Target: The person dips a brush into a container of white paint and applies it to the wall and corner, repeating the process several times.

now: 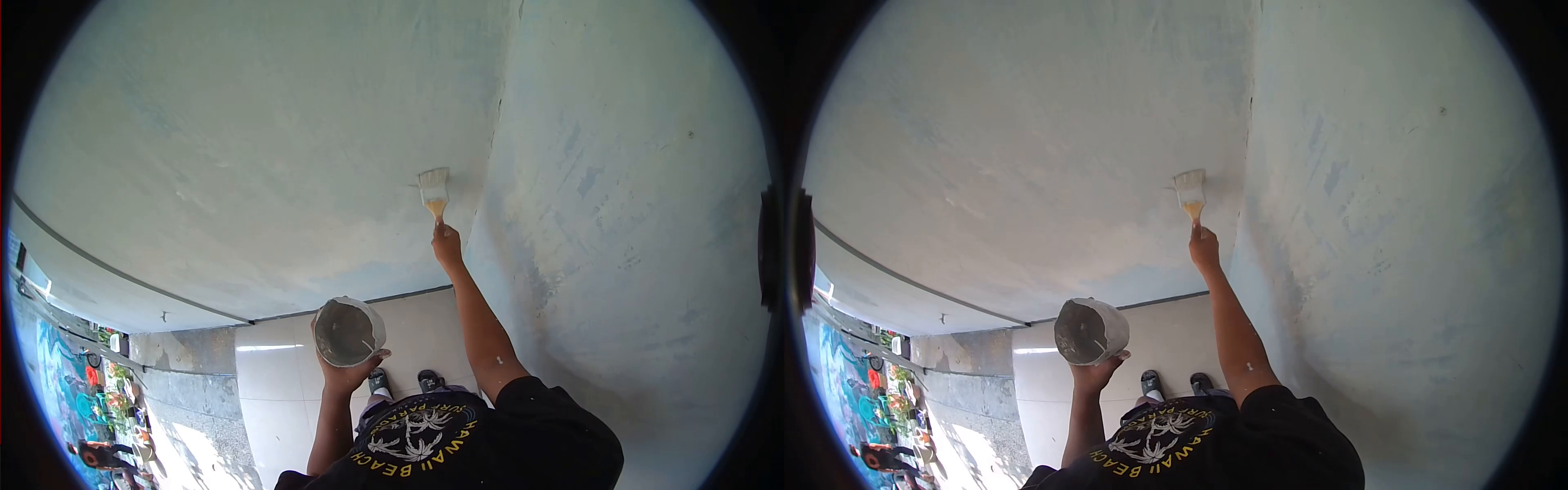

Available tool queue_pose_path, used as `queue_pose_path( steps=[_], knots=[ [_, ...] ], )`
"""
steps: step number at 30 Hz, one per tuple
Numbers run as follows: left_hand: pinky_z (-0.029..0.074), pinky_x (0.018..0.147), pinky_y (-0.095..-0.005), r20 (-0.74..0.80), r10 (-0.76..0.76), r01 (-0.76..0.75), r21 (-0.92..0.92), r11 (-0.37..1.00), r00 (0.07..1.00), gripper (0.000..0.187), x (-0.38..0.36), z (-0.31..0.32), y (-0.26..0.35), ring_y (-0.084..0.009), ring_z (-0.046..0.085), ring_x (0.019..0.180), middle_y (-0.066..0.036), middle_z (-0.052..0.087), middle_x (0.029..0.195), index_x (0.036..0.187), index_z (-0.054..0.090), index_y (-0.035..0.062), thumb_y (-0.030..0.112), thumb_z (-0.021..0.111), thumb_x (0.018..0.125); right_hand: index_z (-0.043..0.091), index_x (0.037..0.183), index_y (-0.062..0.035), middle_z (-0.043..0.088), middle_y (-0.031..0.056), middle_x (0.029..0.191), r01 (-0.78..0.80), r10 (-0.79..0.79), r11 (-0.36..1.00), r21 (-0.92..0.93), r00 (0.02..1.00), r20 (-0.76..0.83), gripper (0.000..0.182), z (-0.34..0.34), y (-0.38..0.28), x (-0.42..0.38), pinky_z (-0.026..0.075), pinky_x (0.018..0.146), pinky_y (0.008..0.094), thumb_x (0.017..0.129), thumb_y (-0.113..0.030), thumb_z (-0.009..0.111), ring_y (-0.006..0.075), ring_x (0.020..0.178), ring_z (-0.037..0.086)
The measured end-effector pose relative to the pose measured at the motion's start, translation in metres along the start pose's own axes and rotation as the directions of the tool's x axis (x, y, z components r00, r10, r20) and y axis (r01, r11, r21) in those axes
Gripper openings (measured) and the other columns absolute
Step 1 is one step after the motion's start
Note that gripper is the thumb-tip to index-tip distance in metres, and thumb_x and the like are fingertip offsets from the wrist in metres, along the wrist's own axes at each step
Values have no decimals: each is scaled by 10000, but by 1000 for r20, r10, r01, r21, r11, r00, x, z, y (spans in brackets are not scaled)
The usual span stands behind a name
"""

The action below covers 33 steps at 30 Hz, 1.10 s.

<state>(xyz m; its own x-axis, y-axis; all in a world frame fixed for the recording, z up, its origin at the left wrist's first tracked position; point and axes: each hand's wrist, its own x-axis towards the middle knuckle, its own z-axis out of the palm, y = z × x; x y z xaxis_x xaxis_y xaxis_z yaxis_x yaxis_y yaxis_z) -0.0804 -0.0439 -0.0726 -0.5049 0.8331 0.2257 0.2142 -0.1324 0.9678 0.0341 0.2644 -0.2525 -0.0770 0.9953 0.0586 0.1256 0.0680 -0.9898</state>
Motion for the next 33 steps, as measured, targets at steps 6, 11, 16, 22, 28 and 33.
queue_pose_path(
  steps=[6, 11, 16, 22, 28, 33],
  knots=[
    [487, 893, -367, 12, 11, -11, 31, 999, 1000, 1022, -4, -5, -11, -212, 535, 1091, -112, 505, 1207, 1311, 321, 37, 212, 931, 510, 527, 686, 0, 512, 143, 557, -206, 225, 947, -247, 973, 51, 521, -14, 83, -5, 422, 500, 408, 976, -421, 430, 286, 493, 512],
    [496, 881, -361, -20, 42, -42, -1, 999, 999, 982, -5, 3, -6, -206, 545, 1075, -109, 523, 1199, 1310, 351, 18, 204, 922, 533, 510, 782, -81, 398, -10, 525, -674, 642, 717, 178, 738, 209, 402, -56, 15, 0, 225, 329, 276, 968, -431, 443, 108, 353, 299],
    [511, 854, -352, -36, -64, 65, 32, 997, 997, 848, -10, 1, -11, -188, 580, 1005, -93, 577, 1127, 1249, 449, 5, 170, 904, 552, 514, 757, -82, 412, -21, 545, -520, 490, 793, 318, 854, 173, 380, -78, -102, 47, 239, 370, 261, 969, -390, 449, 91, 398, 305],
    [506, 867, -351, -56, -100, 98, -35, 995, 993, 856, -10, 7, -6, -192, 577, 1022, -91, 577, 1130, 1258, 443, 8, 165, 901, 552, 554, 785, -64, 427, -28, 557, -108, 98, 924, 368, 994, 46, 347, -109, -254, 49, 321, 443, 259, 982, -325, 440, 89, 446, 364],
    [499, 880, -359, -30, -38, 38, -3, 999, 999, 873, -8, 3, -14, -201, 572, 1038, -100, 570, 1154, 1268, 434, 5, 179, 905, 553, 542, 789, -32, 405, -26, 557, 302, -296, 874, 382, 952, -76, 363, -96, -376, 75, 349, 457, 265, 989, -312, 427, 78, 462, 365],
    [501, 876, -360, -78, -15, 13, -26, 1000, 997, 870, -12, 7, -17, -209, 575, 1038, -103, 568, 1162, 1266, 437, 5, 185, 904, 555, 494, 729, -107, 409, -36, 538, 141, -133, 962, 235, 990, -49, 426, -70, -241, 79, 313, 396, 239, 993, -432, 419, 63, 435, 367]
  ],
)
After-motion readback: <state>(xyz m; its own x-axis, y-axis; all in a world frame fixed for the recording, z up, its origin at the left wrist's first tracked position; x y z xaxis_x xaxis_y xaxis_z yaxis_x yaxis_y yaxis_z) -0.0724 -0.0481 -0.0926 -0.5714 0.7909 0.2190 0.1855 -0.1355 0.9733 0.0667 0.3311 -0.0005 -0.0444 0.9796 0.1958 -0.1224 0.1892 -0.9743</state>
